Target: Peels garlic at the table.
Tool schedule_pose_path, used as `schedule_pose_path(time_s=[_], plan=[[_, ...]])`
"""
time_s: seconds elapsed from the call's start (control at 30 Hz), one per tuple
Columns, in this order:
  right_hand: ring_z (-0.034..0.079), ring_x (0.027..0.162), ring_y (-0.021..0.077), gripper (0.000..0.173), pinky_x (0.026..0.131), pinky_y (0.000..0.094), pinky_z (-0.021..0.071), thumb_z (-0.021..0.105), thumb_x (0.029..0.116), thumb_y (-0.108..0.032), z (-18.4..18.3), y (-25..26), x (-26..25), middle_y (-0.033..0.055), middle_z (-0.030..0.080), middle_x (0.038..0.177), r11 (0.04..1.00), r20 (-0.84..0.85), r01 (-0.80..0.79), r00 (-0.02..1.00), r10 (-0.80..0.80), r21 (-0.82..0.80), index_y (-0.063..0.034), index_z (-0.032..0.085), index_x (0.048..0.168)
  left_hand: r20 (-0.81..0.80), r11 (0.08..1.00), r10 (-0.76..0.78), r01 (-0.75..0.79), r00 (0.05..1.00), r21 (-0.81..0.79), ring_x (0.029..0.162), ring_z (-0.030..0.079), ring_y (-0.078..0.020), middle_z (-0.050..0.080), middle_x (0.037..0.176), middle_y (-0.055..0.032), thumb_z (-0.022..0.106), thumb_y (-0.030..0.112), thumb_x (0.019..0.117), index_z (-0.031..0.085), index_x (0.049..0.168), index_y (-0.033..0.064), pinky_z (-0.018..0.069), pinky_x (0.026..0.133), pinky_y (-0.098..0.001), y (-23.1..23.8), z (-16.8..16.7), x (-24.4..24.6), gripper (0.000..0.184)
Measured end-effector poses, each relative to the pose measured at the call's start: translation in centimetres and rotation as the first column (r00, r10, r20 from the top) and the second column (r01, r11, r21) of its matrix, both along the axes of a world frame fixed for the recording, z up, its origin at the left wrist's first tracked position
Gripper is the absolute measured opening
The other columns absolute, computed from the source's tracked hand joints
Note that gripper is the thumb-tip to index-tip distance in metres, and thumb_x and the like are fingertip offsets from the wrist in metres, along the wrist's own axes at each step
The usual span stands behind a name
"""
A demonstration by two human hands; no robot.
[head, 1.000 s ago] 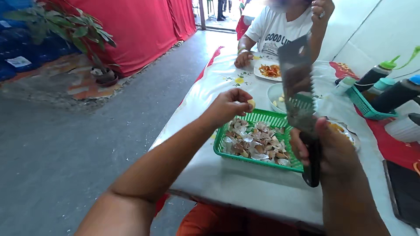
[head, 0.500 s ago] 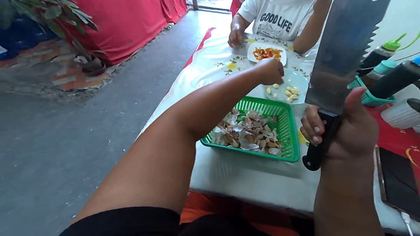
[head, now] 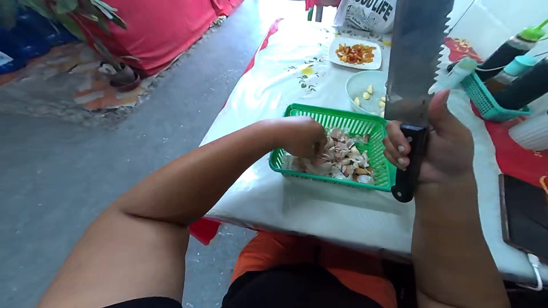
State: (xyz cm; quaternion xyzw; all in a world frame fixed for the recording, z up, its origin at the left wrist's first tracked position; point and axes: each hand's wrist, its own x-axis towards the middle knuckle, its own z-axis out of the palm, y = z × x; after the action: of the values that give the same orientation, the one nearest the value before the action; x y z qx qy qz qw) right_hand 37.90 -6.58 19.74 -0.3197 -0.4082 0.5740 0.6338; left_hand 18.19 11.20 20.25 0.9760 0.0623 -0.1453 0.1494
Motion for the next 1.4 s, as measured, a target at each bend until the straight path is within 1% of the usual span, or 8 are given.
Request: schedule_pose_path(time_s=[0.3, 0.63, 0.83, 1.03, 1.1, 1.2, 1.3, 1.4], plan=[[0.054, 0.046, 0.0083, 0.056, 0.043, 0.0217, 0.05, 0.032, 0.1052, -0.061, 0.2, -0.3, 0.4, -0.0005, 0.056, 0.062, 0.999, 0.014, 0.031, 0.999, -0.031, 0.038, -0.0147, 0.063, 0.097, 0.169, 0.992, 0.1, -0.112, 0.981, 0.066, 0.093, 0.068, -0.0229, 0.072, 0.1, -0.005, 0.064, 0.011, 0.0973, 0.076, 0.102, 0.0133, 0.0544, 0.084, -0.0502, 0.3, 1.2, 2.0, 0.013], [0.054, 0.045, 0.0082, 0.062, 0.043, 0.0214, 0.0498, 0.034, 0.1043, -0.063, 0.2, -0.8, 1.0, 0.0004, 0.055, 0.062, 0.999, -0.043, 0.014, 0.999, -0.012, 0.045, -0.0107, 0.065, 0.092, -0.082, 0.956, 0.025, 0.0, 0.996, 0.294, 0.111, 0.063, -0.0336, 0.061, 0.126, -0.0107, 0.073, 0.014, 0.0915, 0.073, 0.118, 0.0195, 0.0536, 0.085, -0.0592, 0.7, -1.1, 5.4, 0.027], [0.052, 0.043, 0.0088, 0.056, 0.041, 0.0223, 0.0495, 0.04, 0.1027, -0.064, 0.1, -0.8, 0.7, 0.002, 0.054, 0.062, 1.0, -0.052, -0.005, 0.999, 0.004, -0.023, -0.0128, 0.063, 0.101, 0.213, 0.977, 0.21, -0.215, 0.954, 0.003, 0.086, 0.065, -0.0234, 0.068, 0.097, -0.0081, 0.08, 0.021, 0.0896, 0.07, 0.1, 0.0073, 0.0548, 0.081, -0.0482, 2.3, 0.4, 2.9, 0.019], [0.055, 0.045, 0.0075, 0.068, 0.043, 0.0219, 0.0516, 0.046, 0.0937, -0.075, -0.3, -0.2, -1.4, 0.0005, 0.055, 0.061, 0.985, 0.02, -0.051, 0.998, 0.055, -0.162, -0.0093, 0.062, 0.085, 0.344, 0.772, 0.548, -0.304, 0.762, -0.558, 0.076, 0.067, -0.0114, 0.069, 0.086, -0.0044, 0.083, 0.016, 0.0871, 0.066, 0.103, 0.0048, 0.0575, 0.072, -0.0306, 1.4, 0.8, -0.5, 0.026], [0.055, 0.044, 0.0083, 0.063, 0.041, 0.0219, 0.0514, 0.05, 0.0938, -0.072, -0.5, 0.0, -2.9, 0.002, 0.056, 0.06, 0.977, 0.083, -0.008, 0.996, 0.026, -0.215, -0.0106, 0.06, 0.098, 0.322, 0.65, 0.65, -0.285, 0.688, -0.704, 0.071, 0.065, -0.009, 0.069, 0.083, -0.0035, 0.079, 0.014, 0.09, 0.065, 0.103, 0.0049, 0.0556, 0.067, -0.0258, 0.3, 0.6, -1.3, 0.021], [0.058, 0.046, 0.0079, 0.063, 0.043, 0.0203, 0.053, 0.052, 0.0988, -0.063, -0.8, 0.0, -3.7, 0.0015, 0.058, 0.065, 0.98, 0.198, -0.063, 0.975, 0.102, -0.19, -0.0261, 0.042, 0.149, 0.221, 0.43, 0.766, -0.226, 0.604, -0.874, 0.069, 0.066, -0.0072, 0.071, 0.083, -0.0037, 0.072, 0.008, 0.0951, 0.064, 0.106, 0.0039, 0.0557, 0.063, -0.0208, -1.3, 0.2, -2.1, 0.014], [0.059, 0.047, 0.0076, 0.067, 0.044, 0.0197, 0.0531, 0.056, 0.0979, -0.061, -1.1, 0.0, -3.9, 0.0014, 0.059, 0.065, 0.981, 0.231, -0.113, 0.962, 0.149, -0.161, -0.0281, 0.037, 0.154, 0.153, 0.313, 0.809, -0.194, 0.568, -0.93, 0.067, 0.067, -0.0077, 0.071, 0.082, -0.0052, 0.07, 0.005, 0.0958, 0.062, 0.107, 0.0041, 0.0556, 0.061, -0.0198, -2.2, 0.2, -2.5, 0.013], [0.06, 0.047, 0.0076, 0.068, 0.044, 0.0197, 0.0536, 0.056, 0.0985, -0.06, -1.1, 0.0, -4.3, 0.0007, 0.058, 0.063, 0.981, 0.273, -0.103, 0.951, 0.145, -0.165, -0.0271, 0.035, 0.155, 0.19, 0.363, 0.783, -0.187, 0.593, -0.913, 0.065, 0.066, -0.0073, 0.07, 0.079, -0.0045, 0.073, 0.005, 0.0928, 0.062, 0.104, 0.0042, 0.0554, 0.06, -0.0198, -2.4, 0.2, -2.6, 0.016]])
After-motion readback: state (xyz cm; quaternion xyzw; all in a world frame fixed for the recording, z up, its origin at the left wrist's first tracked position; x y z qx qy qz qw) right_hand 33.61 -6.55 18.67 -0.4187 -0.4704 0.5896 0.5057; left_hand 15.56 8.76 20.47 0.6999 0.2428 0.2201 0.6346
